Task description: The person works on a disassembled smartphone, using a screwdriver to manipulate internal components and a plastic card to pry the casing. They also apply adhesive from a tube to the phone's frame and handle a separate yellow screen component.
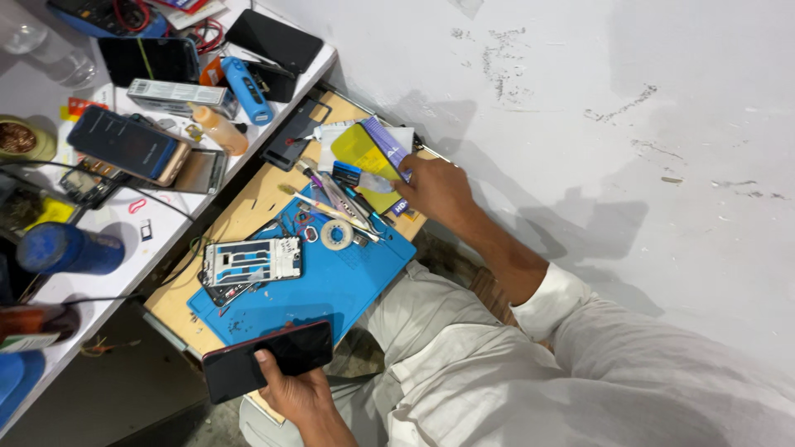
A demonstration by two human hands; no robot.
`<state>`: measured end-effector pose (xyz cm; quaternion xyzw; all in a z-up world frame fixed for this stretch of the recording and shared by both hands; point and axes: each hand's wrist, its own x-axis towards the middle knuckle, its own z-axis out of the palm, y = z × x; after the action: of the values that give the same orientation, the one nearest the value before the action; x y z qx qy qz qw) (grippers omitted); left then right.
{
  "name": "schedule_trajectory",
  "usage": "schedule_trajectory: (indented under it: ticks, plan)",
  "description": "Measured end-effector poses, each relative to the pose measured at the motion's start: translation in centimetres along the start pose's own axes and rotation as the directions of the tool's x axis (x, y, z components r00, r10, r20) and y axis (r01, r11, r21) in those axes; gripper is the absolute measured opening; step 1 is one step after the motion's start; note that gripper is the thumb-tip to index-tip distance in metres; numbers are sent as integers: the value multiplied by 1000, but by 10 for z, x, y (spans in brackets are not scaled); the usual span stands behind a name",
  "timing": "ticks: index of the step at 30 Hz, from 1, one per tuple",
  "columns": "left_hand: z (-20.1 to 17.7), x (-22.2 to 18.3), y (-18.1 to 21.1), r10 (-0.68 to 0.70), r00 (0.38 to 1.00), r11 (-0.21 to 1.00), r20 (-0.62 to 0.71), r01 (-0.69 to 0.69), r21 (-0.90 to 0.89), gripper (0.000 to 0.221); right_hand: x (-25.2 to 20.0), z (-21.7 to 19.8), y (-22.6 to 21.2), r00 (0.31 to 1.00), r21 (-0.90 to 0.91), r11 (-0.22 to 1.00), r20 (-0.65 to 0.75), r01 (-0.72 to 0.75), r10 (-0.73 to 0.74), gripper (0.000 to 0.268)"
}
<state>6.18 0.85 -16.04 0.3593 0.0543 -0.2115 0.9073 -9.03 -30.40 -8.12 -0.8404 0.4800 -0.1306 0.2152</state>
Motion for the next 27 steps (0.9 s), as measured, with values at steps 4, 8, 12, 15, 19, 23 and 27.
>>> schedule_trajectory:
  ticks: [4,8,12,15,19,23,27]
  plan:
    - [-4,2,-2,16,1000,1000,-12,-16,18,45,34,-1,5,990,-63,997,-126,55,-62,51]
    - [-4,-1,-1,30,999,999,-34,-29,16,43,61,3,-4,999,-125,992,-49,-9,3,67]
    - [-3,-1,-1,45,999,999,-27,-45,0,40,63,12,-12,999,-164,986,10,-42,44,69]
    - [-1,0,-1,30,999,1000,-26,-30,4,40,65,13,-12,995,-102,991,42,-91,95,77]
    - [-3,-1,0,42,999,999,17,-42,14,42,66,16,-6,983,37,987,96,-158,154,78]
    - [-4,1,-2,9,999,1000,-41,-8,30,44,69,19,-1,993,156,982,62,-109,100,69]
    - [-6,2,-2,2,999,999,-35,-1,38,44,69,19,2,986,125,984,124,-124,108,66]
